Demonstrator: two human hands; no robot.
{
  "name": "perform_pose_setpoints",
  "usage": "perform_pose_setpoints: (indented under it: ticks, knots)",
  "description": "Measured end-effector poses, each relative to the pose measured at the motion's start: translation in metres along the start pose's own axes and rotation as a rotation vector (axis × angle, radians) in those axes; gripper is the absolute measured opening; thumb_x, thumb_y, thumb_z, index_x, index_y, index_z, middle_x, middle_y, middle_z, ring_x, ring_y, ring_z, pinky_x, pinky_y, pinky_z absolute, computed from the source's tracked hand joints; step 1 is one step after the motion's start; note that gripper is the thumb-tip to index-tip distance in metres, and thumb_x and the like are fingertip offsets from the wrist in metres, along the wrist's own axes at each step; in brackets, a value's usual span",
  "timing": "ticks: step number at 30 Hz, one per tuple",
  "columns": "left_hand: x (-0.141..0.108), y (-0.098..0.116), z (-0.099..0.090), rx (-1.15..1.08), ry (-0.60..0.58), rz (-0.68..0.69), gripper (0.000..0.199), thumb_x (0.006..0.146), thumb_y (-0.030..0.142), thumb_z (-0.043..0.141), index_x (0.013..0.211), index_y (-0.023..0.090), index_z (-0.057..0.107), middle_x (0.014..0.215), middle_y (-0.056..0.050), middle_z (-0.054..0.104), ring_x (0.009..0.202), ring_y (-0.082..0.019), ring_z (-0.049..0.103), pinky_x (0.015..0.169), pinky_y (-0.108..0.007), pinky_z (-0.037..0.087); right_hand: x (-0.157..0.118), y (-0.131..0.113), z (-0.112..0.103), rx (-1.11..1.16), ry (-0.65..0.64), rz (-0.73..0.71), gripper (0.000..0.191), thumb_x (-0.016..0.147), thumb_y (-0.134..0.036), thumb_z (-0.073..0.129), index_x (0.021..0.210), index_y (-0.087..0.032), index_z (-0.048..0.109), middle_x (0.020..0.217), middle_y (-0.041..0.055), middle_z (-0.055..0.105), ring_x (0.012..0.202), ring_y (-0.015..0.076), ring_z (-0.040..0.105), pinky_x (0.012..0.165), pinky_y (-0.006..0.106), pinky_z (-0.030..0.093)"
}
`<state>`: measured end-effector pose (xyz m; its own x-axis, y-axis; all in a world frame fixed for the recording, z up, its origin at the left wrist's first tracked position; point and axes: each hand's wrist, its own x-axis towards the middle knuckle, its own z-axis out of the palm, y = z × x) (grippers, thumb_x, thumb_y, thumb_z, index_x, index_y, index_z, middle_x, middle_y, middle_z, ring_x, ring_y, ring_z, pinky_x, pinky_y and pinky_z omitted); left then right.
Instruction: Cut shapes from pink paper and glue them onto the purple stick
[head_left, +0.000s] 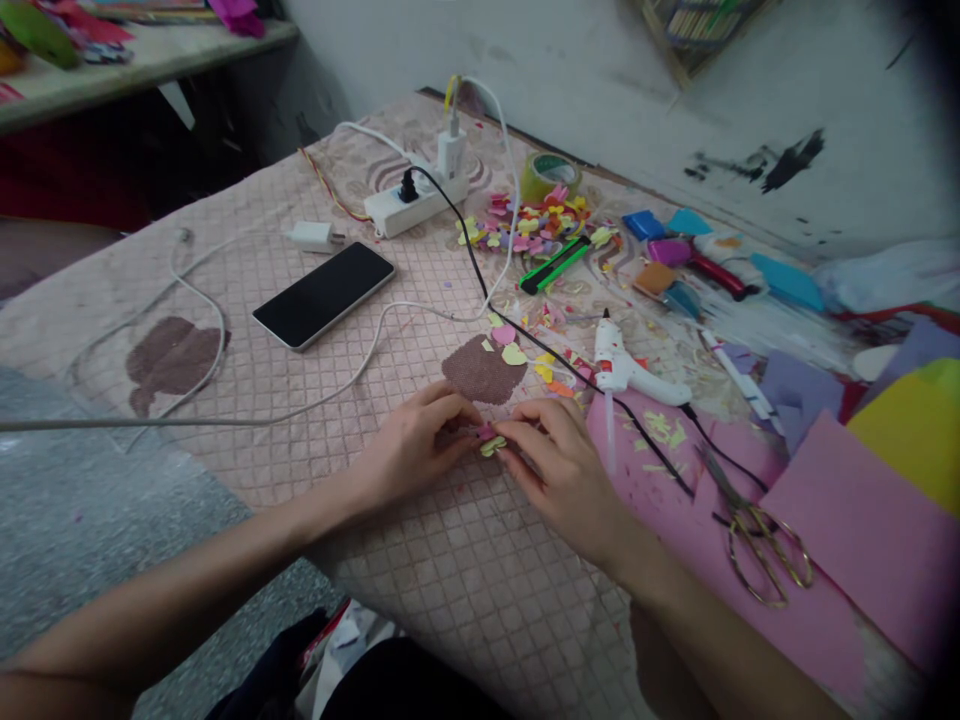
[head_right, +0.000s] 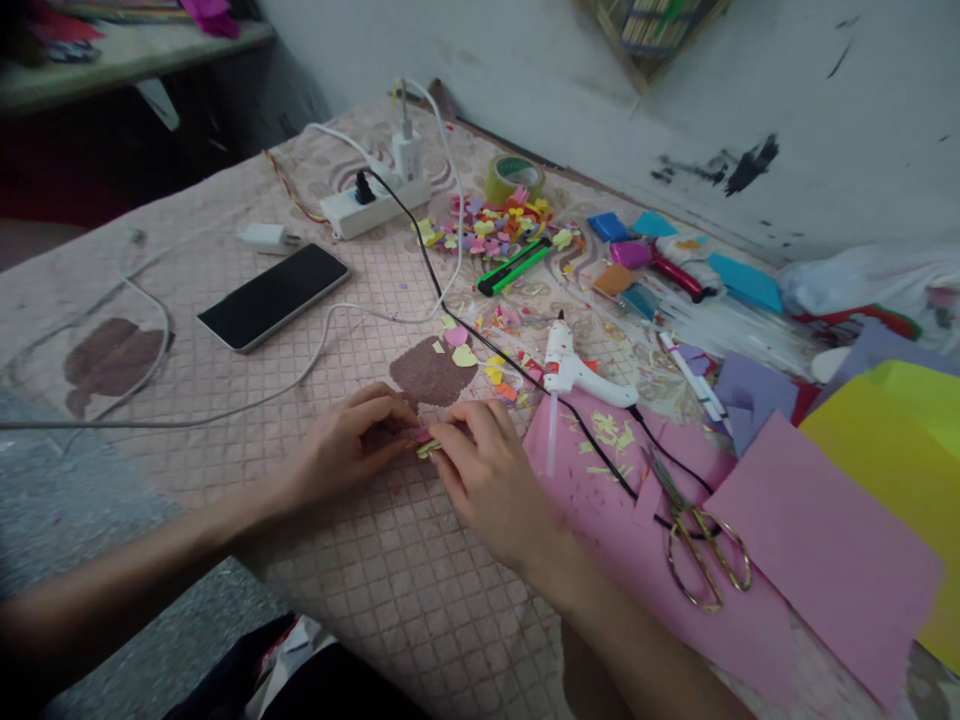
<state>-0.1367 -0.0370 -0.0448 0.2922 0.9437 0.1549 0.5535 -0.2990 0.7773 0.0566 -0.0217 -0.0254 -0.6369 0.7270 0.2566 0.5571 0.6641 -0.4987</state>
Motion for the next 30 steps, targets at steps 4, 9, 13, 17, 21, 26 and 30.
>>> perform_pose_setpoints:
  ticks: [4,9,13,17,21,26,30]
  knots:
    - [0.0,0.0,0.001,-0.001,0.0,-0.014,0.01,0.082,0.02,0.056,0.09,0.016,0.061,0.087,-0.004,0.054,0.073,-0.011,0.052,0.064,-0.023,0.045,0.001,0.001,-0.003,0.001,0.022,-0.004,0.02,0.085,-0.013,0.05,0.102,-0.018,0.06,0.096,0.0082,0.051,0.094,0.0223,0.047,0.083,0.042,0.043]
    - [-0.001,0.0,-0.002,-0.038,-0.008,-0.015,0.01,0.084,0.02,0.055,0.091,0.016,0.06,0.088,-0.004,0.054,0.073,-0.01,0.052,0.063,-0.023,0.044,0.004,0.004,-0.011,-0.015,0.069,0.013,0.016,0.086,-0.014,0.05,0.097,-0.019,0.061,0.095,0.0071,0.052,0.095,0.0217,0.047,0.086,0.041,0.041]
    - [-0.001,-0.001,-0.003,-0.052,0.003,0.001,0.011,0.086,0.018,0.052,0.091,0.016,0.06,0.088,-0.004,0.054,0.075,-0.011,0.053,0.064,-0.023,0.044,0.009,0.005,-0.015,-0.027,0.064,0.01,0.015,0.085,-0.013,0.051,0.093,-0.02,0.061,0.093,0.0065,0.052,0.093,0.0218,0.047,0.083,0.04,0.042]
    - [-0.002,0.0,-0.002,-0.016,0.009,-0.019,0.012,0.085,0.022,0.054,0.093,0.016,0.06,0.088,-0.004,0.054,0.074,-0.011,0.052,0.064,-0.023,0.044,0.017,0.004,-0.018,-0.044,0.001,-0.023,0.015,0.083,-0.013,0.053,0.092,-0.021,0.063,0.093,0.006,0.054,0.093,0.0218,0.047,0.081,0.038,0.042]
    - [-0.005,0.002,0.0,-0.013,0.02,-0.067,0.014,0.083,0.023,0.055,0.096,0.017,0.058,0.089,-0.004,0.056,0.075,-0.011,0.053,0.064,-0.024,0.046,0.02,0.004,-0.023,-0.03,0.034,-0.016,0.016,0.084,-0.013,0.051,0.093,-0.021,0.063,0.091,0.0061,0.056,0.091,0.0212,0.05,0.079,0.038,0.043]
    - [-0.012,0.002,0.004,-0.155,0.039,-0.144,0.02,0.084,0.016,0.049,0.103,0.018,0.05,0.091,-0.004,0.061,0.078,-0.013,0.059,0.063,-0.025,0.049,-0.001,0.004,-0.026,0.08,0.195,0.274,0.016,0.085,-0.015,0.048,0.098,-0.021,0.056,0.089,0.0038,0.059,0.074,0.0155,0.058,0.066,0.03,0.047]
    - [-0.013,0.005,0.006,-0.159,0.01,-0.153,0.024,0.081,0.009,0.048,0.102,0.019,0.049,0.095,-0.004,0.061,0.078,-0.013,0.059,0.062,-0.024,0.048,-0.024,0.004,-0.022,0.256,0.077,0.504,0.012,0.085,-0.017,0.046,0.095,-0.022,0.05,0.085,0.0015,0.062,0.058,0.0112,0.06,0.053,0.025,0.047]
